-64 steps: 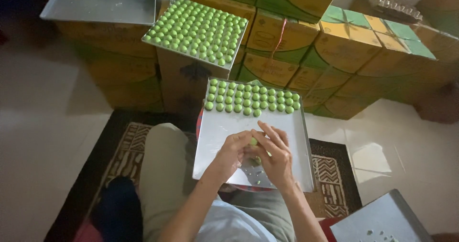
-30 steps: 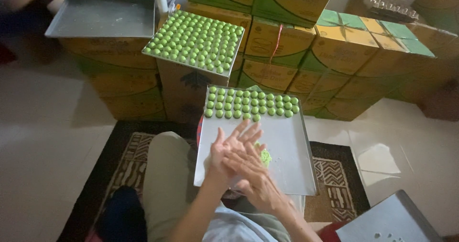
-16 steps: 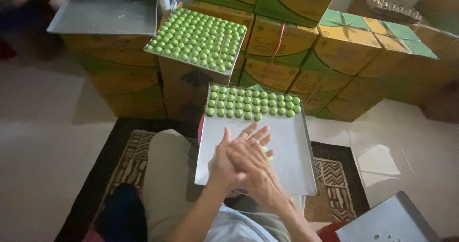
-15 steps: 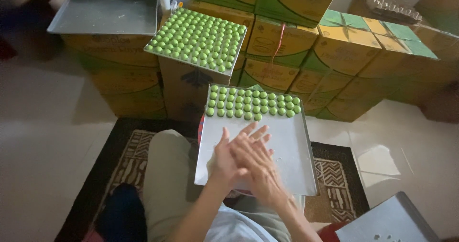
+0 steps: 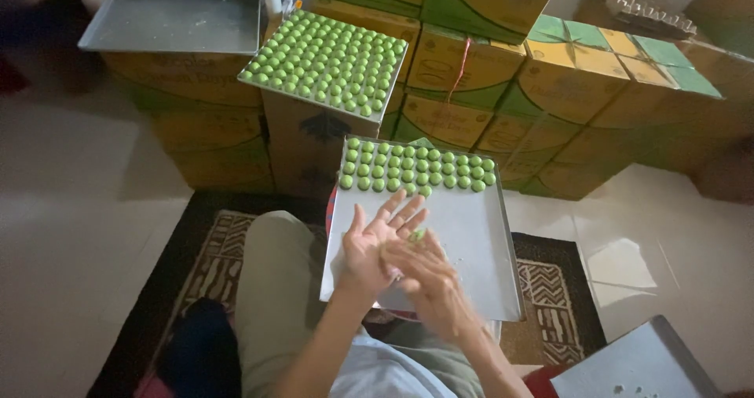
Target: The person repeatedly pinches off small pieces of green dough, rolls them into uniform balls between their palms, and places them in neat rows on a metal tray. The process continues throughout the clip as the tray fills with finished balls.
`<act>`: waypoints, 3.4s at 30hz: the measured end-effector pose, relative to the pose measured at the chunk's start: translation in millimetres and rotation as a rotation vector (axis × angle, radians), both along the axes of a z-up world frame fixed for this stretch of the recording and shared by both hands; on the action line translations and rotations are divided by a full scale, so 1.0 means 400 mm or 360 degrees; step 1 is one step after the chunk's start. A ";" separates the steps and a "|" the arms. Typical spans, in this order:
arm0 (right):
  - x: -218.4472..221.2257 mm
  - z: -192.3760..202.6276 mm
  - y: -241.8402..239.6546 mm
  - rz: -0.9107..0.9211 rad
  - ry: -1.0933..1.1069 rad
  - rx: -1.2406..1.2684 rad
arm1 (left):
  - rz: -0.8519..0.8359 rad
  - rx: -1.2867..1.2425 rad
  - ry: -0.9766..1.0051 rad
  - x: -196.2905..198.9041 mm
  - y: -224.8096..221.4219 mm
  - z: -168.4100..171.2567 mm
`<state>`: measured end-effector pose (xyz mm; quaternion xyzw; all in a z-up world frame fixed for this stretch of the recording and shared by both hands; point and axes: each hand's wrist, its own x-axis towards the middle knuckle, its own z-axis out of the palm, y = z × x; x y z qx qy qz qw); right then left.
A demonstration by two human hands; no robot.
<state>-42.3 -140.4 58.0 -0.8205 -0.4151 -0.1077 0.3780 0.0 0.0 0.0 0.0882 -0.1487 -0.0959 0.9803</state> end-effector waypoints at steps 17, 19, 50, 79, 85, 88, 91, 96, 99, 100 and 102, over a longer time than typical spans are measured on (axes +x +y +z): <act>0.025 -0.007 -0.004 -0.0129 -0.0311 0.0058 | -0.0077 0.0203 0.0539 -0.039 0.005 0.107; 0.021 0.017 -0.006 -0.0086 -0.0254 0.0079 | -0.0021 0.0075 0.0463 -0.020 0.002 0.062; 0.115 -0.028 -0.064 -0.0393 -0.0279 0.0336 | 0.0013 0.1012 0.0079 -0.061 -0.034 0.114; 0.006 0.023 -0.002 0.0123 -0.0017 0.0019 | -0.0120 -0.0214 0.0062 0.006 -0.011 -0.024; 0.028 0.010 0.001 0.0015 -0.0211 -0.0253 | -0.0049 0.0041 0.0191 -0.027 -0.014 0.060; 0.011 0.030 0.000 0.0115 -0.0097 0.0036 | 0.0022 -0.0074 0.0265 0.007 -0.008 -0.004; 0.019 0.013 0.003 0.0285 -0.0158 0.0019 | -0.0100 -0.0201 -0.0077 0.000 -0.019 -0.011; 0.018 0.033 -0.017 0.0063 -0.0188 0.0058 | 0.0038 0.0075 0.0477 -0.020 0.000 0.076; 0.031 0.006 -0.006 0.0072 -0.0147 0.0058 | -0.0076 -0.0122 0.0416 0.001 -0.019 -0.007; 0.041 0.006 -0.005 0.0064 -0.0136 0.0056 | -0.0084 -0.0124 0.0427 -0.012 -0.023 0.010; 0.067 0.009 -0.001 -0.0076 -0.0178 0.0050 | -0.0291 -0.0353 0.0258 -0.034 -0.030 0.048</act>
